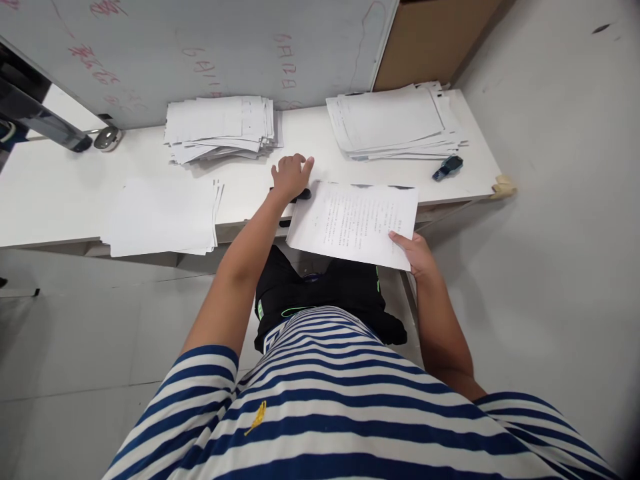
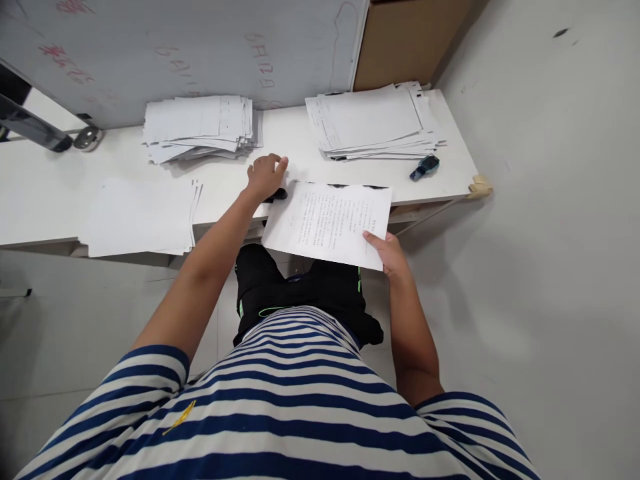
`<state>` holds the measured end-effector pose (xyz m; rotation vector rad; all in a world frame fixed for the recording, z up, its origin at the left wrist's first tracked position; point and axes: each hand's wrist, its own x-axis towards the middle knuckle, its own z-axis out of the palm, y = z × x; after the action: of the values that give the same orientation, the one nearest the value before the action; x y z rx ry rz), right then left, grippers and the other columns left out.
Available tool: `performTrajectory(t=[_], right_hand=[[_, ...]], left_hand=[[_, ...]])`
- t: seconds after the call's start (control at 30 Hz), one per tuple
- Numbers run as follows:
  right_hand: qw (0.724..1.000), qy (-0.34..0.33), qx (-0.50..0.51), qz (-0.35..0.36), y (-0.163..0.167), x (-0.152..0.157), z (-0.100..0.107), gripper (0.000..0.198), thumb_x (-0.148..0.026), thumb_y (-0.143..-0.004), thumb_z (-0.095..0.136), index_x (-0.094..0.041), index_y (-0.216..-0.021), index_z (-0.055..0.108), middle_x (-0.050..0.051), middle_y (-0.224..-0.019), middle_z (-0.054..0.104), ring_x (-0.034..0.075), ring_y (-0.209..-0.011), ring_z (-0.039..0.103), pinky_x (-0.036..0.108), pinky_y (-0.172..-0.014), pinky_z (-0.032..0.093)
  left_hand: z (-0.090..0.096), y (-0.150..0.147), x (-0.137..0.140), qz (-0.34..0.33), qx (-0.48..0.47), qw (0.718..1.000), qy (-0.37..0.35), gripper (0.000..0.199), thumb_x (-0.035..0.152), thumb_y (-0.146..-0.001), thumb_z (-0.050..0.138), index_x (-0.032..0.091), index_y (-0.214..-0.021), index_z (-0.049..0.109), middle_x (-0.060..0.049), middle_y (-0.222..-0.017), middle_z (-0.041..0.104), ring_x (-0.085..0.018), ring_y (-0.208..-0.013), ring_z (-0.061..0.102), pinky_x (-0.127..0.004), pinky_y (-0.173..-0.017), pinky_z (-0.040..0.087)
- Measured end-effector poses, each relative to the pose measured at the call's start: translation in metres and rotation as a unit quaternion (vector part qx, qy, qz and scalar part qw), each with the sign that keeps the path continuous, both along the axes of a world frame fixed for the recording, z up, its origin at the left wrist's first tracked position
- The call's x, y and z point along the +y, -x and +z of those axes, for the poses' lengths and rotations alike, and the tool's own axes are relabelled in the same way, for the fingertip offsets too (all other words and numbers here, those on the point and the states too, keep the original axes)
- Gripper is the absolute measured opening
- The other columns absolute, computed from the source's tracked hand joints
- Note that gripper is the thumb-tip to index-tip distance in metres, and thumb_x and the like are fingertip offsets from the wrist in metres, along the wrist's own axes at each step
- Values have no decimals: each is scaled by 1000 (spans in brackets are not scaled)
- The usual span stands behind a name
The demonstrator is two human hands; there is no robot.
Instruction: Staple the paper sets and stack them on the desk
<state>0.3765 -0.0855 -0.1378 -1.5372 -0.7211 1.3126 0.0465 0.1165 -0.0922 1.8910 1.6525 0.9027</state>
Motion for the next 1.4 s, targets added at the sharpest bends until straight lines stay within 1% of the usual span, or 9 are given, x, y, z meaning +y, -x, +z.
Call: performTrajectory(t=[0.13, 0.23, 0.43, 0.57, 0.83, 1.0, 1.13, 1.27, 1.4], right_hand=[[1000, 7, 7, -2, 6, -8, 8, 43, -43, -67, 90, -20, -101, 77, 9, -111, 80, 32, -107, 76, 51, -99, 62], [1000, 6, 22, -13, 7, -16, 6, 47, -44, -67, 91, -20, -105, 77, 9, -116, 79, 32, -109, 75, 51, -99, 62], [999, 24, 33, 11, 9, -38, -10, 48, -45, -67, 89, -21, -107, 76, 8, -115, 80, 29, -107, 76, 45, -98, 63], [999, -7, 15, -33, 20, -41, -12, 48, -48, -67, 87, -22, -106, 76, 7, -112, 80, 28, -107, 76, 45, -99, 61], [991, -45, -22, -128, -9, -36, 18, 44, -42, -61, 90, -19, -96, 76, 8, -100, 82, 30, -98, 77, 47, -96, 62], [972, -108, -79, -193, -50, -44, 40, 40, -39, -68, 86, -21, -102, 75, 8, -108, 79, 30, -106, 75, 48, -99, 62], [969, -96, -66, -220, -55, -48, 39, 43, -39, -64, 87, -22, -100, 74, 8, -110, 78, 30, -109, 73, 48, -96, 63], [974, -93, -49, -198, -50, -25, 36, 45, -39, -60, 88, -21, -98, 72, 10, -110, 77, 29, -104, 74, 45, -85, 66], [983, -103, -37, -149, -51, 45, 54, 37, -31, -61, 87, -19, -91, 70, 11, -107, 76, 25, -93, 74, 37, -75, 66]], left_hand=[[-12, -12, -12, 9, 77, 997, -25, 56, 62, -94, 51, 19, -128, 61, -21, -148, 51, -42, -158, 12, -69, -122, 6], [-13, -14, -16, -4, 65, 996, -58, 54, 59, -92, 56, 21, -130, 61, -19, -153, 48, -39, -160, 8, -66, -125, 4], [2, -8, -18, 50, 0, 998, -48, 54, 61, -93, 56, 20, -128, 61, -20, -142, 59, -39, -152, 31, -60, -123, 20], [12, 6, -29, 61, -108, 986, -114, 50, 63, -97, 50, 21, -120, 65, -15, -128, 65, -31, -135, 51, -46, -117, 35], [-12, 38, -53, 64, -100, 992, -42, 59, 68, -99, 37, 24, -75, 69, -11, -93, 72, -28, -105, 65, -45, -102, 45], [-20, 40, -53, 95, -131, 986, -45, 57, 66, -99, 39, 25, -72, 67, -9, -90, 72, -25, -98, 67, -39, -94, 48], [-22, 40, -49, 98, -107, 988, -58, 52, 61, -101, 41, 24, -73, 65, -8, -86, 69, -25, -99, 65, -38, -95, 45], [-20, 38, -50, 99, -3, 993, -56, 48, 54, -105, 35, 24, -77, 61, -10, -89, 67, -26, -102, 61, -40, -96, 43], [-18, 35, -51, 120, 83, 988, -56, 46, 46, -107, 31, 23, -78, 58, -12, -93, 67, -28, -100, 60, -41, -91, 42]])
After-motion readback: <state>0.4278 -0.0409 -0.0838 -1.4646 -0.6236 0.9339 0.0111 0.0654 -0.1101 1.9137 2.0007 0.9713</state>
